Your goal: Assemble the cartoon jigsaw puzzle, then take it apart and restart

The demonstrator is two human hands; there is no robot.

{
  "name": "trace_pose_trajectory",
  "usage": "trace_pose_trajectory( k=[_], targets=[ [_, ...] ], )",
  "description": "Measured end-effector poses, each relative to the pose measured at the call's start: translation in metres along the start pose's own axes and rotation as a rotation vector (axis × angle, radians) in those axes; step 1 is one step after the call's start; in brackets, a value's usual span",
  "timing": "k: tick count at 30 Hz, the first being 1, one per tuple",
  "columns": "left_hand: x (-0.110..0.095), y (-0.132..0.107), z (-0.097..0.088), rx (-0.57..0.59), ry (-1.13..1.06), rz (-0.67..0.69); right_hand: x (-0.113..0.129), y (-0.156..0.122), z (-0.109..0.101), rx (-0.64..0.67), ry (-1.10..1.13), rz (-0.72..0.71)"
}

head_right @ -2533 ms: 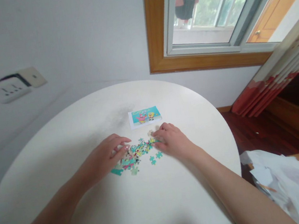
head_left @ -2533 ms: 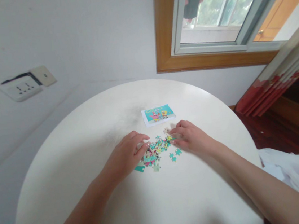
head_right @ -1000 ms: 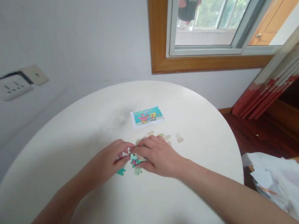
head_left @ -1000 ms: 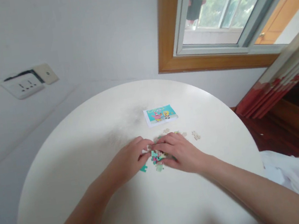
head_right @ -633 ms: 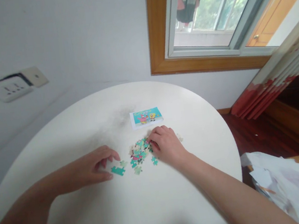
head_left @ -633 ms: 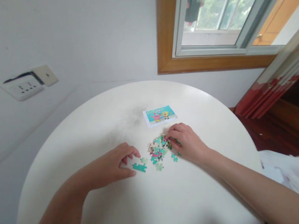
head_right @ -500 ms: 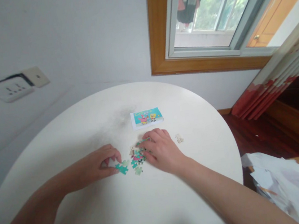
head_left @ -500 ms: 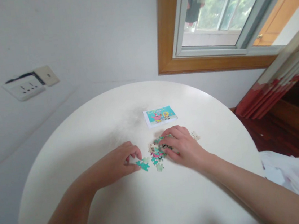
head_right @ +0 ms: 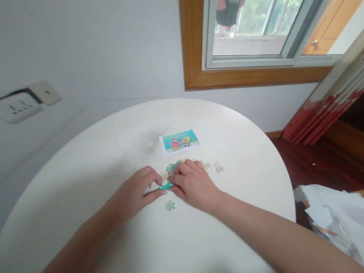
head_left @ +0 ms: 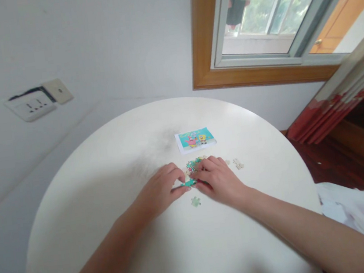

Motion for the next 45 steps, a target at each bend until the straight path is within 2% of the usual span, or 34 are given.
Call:
trace_pose_trajectory(
  k=[6, 15, 21, 32, 41, 45],
  targets=[
    [0.001, -0.001, 0.003, 0.007, -0.027, 0.002, 0.005, 0.001, 0.001, 0.025, 0.043, 0.013],
    [-0.003, -0.001, 0.001, 0.042, -0.039, -0.014, -0.005, -0.001, 0.002, 0.026, 0.249, 0.104],
    [-0.008, 0.001, 0.001, 0.053, -0.051, 0.007, -0.005, -0.001, -0.002, 0.021, 0.266, 0.087],
    [-0.013, 0.007, 0.0, 0.044, -0.123, -0.067, -0.01, -0.001, -0.012, 0.009, 0.266, 0.001],
    [0.002, 0.007, -0.006, -0.023, -0.011, -0.071, -0.026, 0.0, -0.017, -0.031, 0.068, 0.137],
    [0.008, 0.006, -0.007, -0.16, 0.087, -0.126, -0.026, 0.002, -0.017, -0.049, 0.041, 0.166]
  ],
)
Point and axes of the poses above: each hand's wrist, its own y-axis towards the middle knuckle, its own z-axis out of the palm, x = y × z, the point moved 4 cm from there along y, towards the middle knuckle, and after that the axes turned 12 degrees about -x, right-handed, at the moved point
